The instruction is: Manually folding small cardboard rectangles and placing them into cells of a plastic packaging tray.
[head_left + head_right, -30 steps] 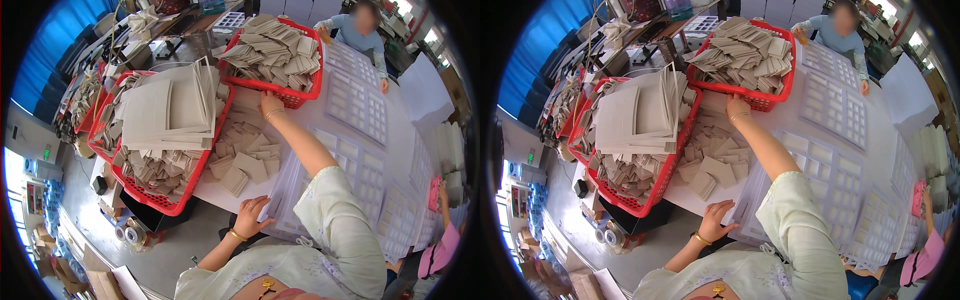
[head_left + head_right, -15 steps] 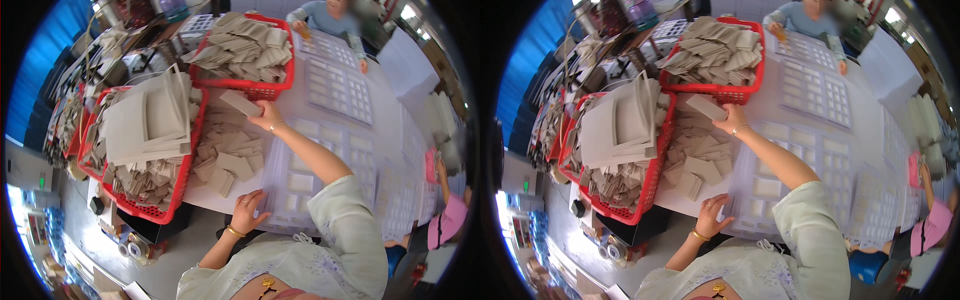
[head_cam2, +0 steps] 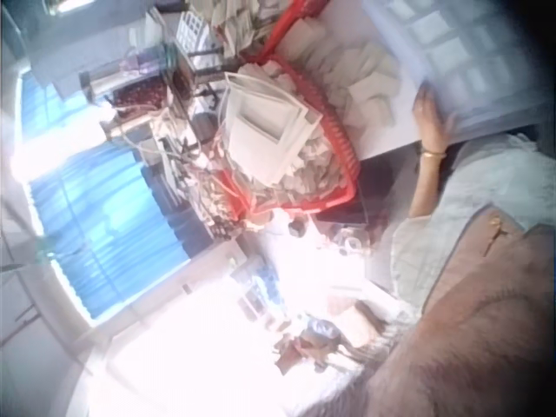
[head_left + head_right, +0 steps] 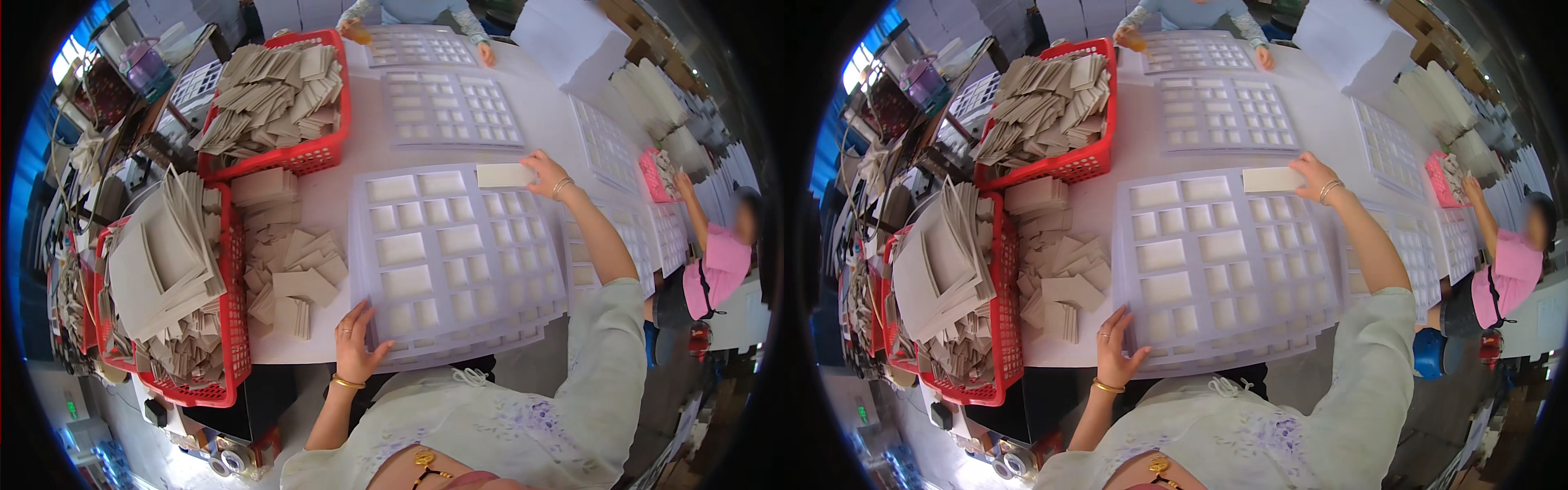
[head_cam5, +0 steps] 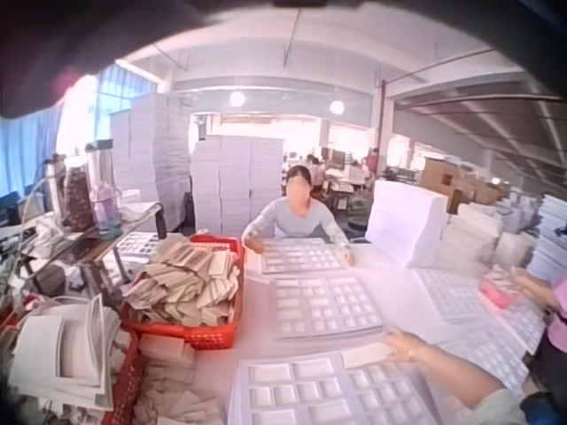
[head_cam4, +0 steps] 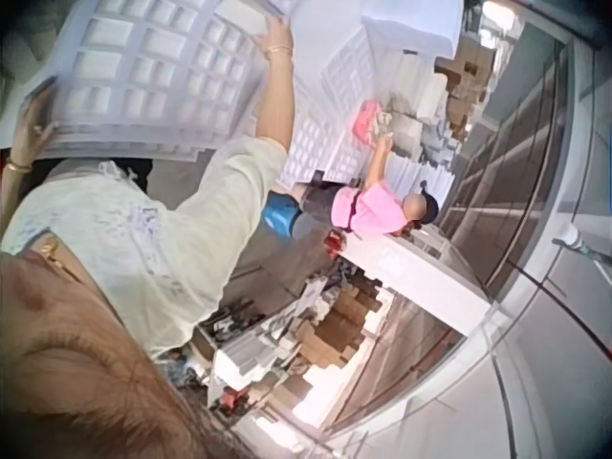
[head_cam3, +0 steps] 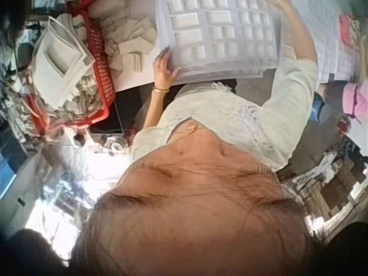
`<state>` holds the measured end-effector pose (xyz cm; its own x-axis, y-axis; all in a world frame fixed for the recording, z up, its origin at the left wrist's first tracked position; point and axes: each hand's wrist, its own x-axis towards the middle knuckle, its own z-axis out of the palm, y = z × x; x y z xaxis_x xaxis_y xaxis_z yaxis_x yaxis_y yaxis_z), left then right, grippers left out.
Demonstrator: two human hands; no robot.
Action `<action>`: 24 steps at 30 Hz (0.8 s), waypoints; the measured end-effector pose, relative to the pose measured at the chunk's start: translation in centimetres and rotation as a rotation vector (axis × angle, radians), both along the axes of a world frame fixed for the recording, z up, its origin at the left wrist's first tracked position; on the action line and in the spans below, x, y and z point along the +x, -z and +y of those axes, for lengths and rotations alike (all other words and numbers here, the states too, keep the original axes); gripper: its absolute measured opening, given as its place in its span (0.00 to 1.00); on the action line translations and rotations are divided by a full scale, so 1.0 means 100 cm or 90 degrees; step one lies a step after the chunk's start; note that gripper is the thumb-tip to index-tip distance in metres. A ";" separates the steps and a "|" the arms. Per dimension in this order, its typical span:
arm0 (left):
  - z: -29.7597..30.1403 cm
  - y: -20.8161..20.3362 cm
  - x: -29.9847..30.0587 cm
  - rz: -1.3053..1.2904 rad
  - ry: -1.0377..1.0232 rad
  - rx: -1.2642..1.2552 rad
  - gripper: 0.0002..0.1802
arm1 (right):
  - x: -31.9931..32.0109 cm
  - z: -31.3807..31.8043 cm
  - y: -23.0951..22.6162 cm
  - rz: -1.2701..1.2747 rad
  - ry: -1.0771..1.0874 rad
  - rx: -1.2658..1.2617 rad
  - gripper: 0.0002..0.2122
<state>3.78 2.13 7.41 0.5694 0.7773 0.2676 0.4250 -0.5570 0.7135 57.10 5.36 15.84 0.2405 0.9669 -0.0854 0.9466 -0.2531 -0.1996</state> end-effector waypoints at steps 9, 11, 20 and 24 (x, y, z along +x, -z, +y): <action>-0.008 -0.011 0.004 0.043 -0.007 -0.001 0.39 | 0.012 0.018 0.018 -0.154 -0.056 -0.075 0.28; -0.010 -0.011 0.003 0.060 -0.011 0.002 0.39 | 0.012 0.024 0.021 -0.142 -0.096 -0.111 0.28; -0.010 -0.014 0.004 0.072 -0.008 -0.009 0.39 | 0.046 0.018 0.060 0.313 0.102 0.018 0.25; -0.010 -0.014 0.005 0.065 -0.012 -0.010 0.39 | 0.059 0.015 0.064 0.296 0.115 0.176 0.18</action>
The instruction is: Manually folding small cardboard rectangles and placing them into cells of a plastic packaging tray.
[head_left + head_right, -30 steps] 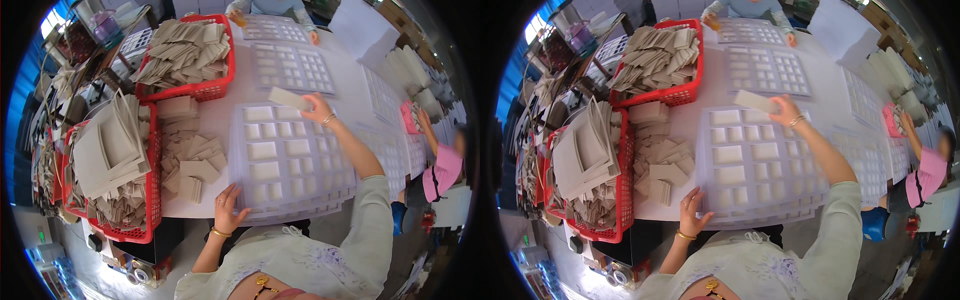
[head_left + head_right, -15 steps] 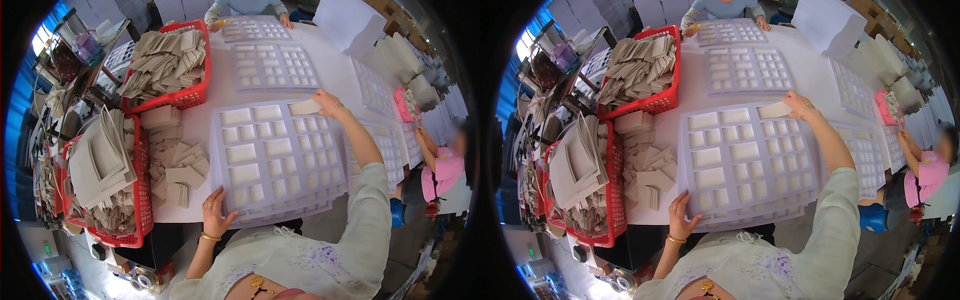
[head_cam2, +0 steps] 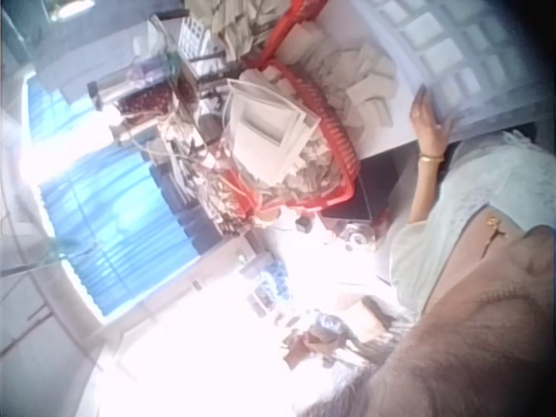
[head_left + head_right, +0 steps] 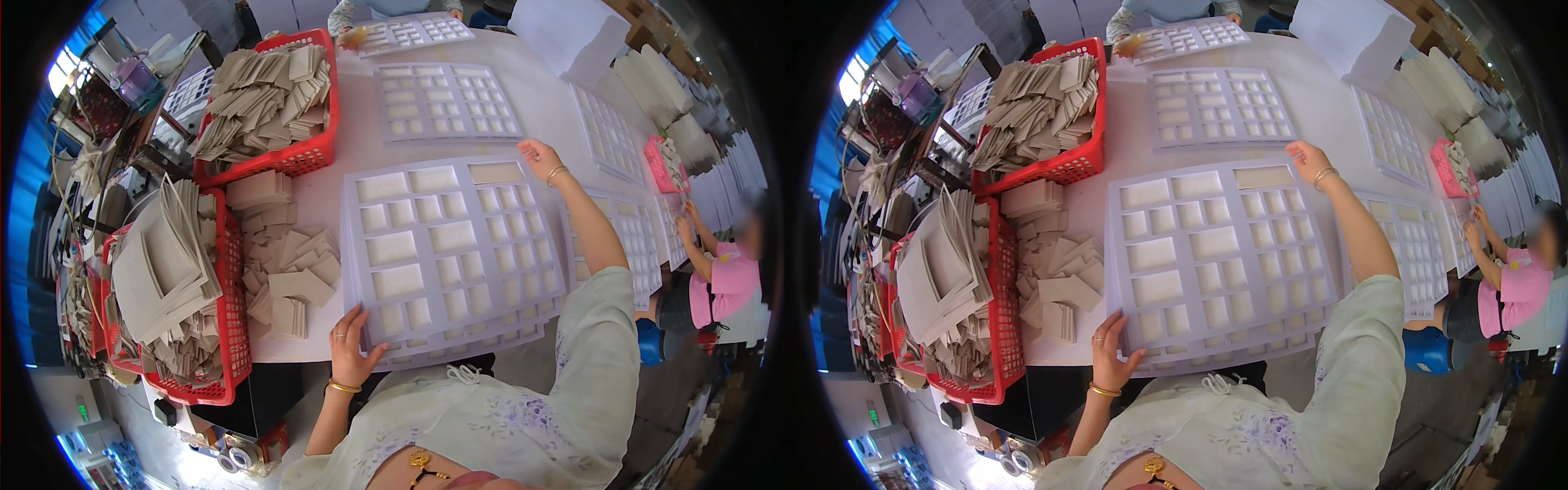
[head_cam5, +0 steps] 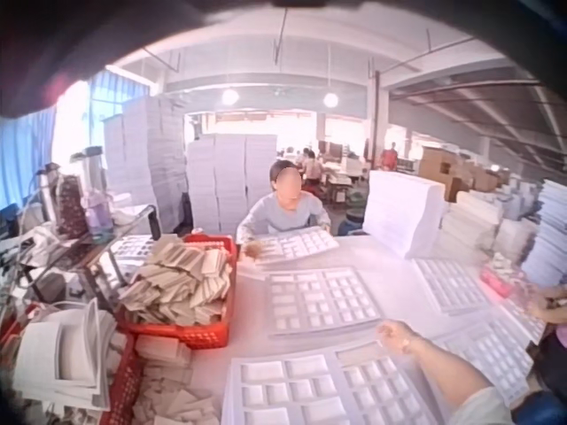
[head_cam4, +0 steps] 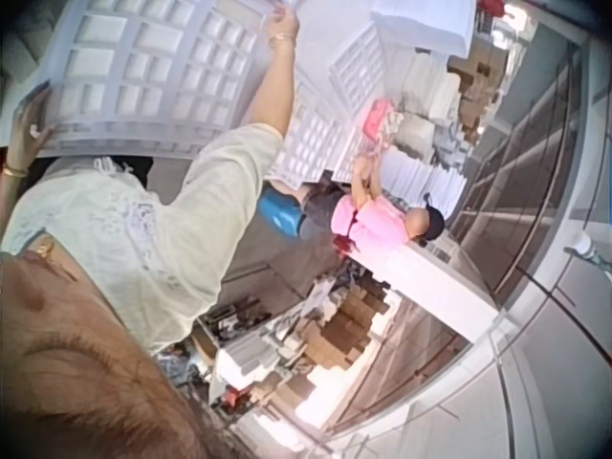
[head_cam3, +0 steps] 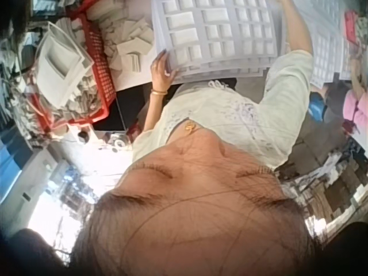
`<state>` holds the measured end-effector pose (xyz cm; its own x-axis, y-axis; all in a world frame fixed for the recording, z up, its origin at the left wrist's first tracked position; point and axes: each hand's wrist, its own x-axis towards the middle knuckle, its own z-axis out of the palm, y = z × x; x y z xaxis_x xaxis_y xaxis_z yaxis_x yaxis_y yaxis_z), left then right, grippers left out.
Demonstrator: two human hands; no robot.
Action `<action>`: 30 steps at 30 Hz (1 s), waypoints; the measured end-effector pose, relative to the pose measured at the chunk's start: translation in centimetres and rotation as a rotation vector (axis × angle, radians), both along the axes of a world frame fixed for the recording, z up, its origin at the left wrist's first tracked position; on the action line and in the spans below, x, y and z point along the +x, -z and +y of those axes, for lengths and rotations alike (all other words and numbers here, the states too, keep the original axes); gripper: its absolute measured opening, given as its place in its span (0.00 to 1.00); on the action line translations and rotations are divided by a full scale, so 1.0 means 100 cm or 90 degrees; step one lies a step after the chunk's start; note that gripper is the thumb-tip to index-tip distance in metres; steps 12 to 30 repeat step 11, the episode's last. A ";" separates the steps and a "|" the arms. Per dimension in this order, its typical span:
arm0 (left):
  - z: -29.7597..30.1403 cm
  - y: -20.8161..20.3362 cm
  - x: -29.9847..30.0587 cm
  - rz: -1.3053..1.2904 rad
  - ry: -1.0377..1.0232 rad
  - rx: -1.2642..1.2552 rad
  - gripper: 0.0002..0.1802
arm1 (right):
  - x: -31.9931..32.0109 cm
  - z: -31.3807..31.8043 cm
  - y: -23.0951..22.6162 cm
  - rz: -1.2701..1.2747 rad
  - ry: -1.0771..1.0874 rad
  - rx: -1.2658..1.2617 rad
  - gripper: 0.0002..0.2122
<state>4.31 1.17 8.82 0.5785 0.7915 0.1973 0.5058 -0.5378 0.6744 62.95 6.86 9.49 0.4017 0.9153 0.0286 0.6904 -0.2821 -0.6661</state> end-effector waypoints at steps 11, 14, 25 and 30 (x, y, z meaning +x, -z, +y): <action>-0.002 0.001 0.001 -0.002 0.003 0.004 0.37 | -0.075 0.003 -0.016 -0.203 -0.139 -0.130 0.11; -0.002 0.001 0.001 -0.002 0.003 0.004 0.37 | -0.075 0.003 -0.016 -0.203 -0.139 -0.130 0.11; -0.002 0.001 0.001 -0.002 0.003 0.004 0.37 | -0.075 0.003 -0.016 -0.203 -0.139 -0.130 0.11; -0.002 0.001 0.001 -0.002 0.003 0.004 0.37 | -0.075 0.003 -0.016 -0.203 -0.139 -0.130 0.11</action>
